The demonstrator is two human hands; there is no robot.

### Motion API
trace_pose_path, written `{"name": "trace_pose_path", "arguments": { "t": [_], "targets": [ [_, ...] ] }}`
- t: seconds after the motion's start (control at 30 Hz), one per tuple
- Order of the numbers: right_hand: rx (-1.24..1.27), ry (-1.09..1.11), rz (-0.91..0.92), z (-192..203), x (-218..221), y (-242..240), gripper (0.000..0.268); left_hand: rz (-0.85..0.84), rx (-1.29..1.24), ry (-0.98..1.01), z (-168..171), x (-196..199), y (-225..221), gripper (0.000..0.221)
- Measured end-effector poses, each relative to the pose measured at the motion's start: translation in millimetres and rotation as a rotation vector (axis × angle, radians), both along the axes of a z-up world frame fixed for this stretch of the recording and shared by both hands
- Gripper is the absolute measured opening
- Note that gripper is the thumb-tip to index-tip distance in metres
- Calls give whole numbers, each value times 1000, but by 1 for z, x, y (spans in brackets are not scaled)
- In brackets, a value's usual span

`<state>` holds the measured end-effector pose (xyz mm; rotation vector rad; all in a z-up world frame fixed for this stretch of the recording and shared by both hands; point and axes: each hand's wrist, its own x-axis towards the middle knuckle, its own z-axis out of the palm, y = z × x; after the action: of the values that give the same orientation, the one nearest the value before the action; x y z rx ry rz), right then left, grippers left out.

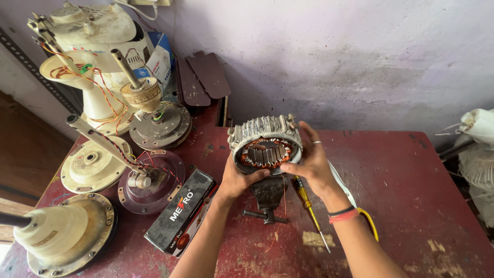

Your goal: The person threads and winds copper wire into the slots of a motor stator held in a bench vise, using a yellow-handled screwdriver to push the wire into place. The person repeatedly adjusts the stator and continues winding the wire around the core.

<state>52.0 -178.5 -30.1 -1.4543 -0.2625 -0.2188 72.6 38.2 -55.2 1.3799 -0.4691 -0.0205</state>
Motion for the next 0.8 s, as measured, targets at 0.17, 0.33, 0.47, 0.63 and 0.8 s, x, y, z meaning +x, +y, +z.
{"name": "trace_pose_path", "arguments": {
  "t": [0.17, 0.33, 0.47, 0.63, 0.8],
  "targets": [
    [19, 134, 190, -6, 19, 4, 109, -19, -18, 20, 6, 1, 1, 60],
    [17, 55, 212, -26, 21, -1, 97, -3, -9, 109, 0, 3, -3, 53],
    [79, 18, 230, -37, 24, -3, 94, 8, 15, 75, -5, 7, -3, 49],
    [-159, -165, 172, -43, 26, -5, 86, 2, 52, 18, -9, 11, -2, 45],
    [-337, -248, 99, -43, 27, -9, 76, 24, 155, -96, -10, 16, 0, 36]
  ]
}}
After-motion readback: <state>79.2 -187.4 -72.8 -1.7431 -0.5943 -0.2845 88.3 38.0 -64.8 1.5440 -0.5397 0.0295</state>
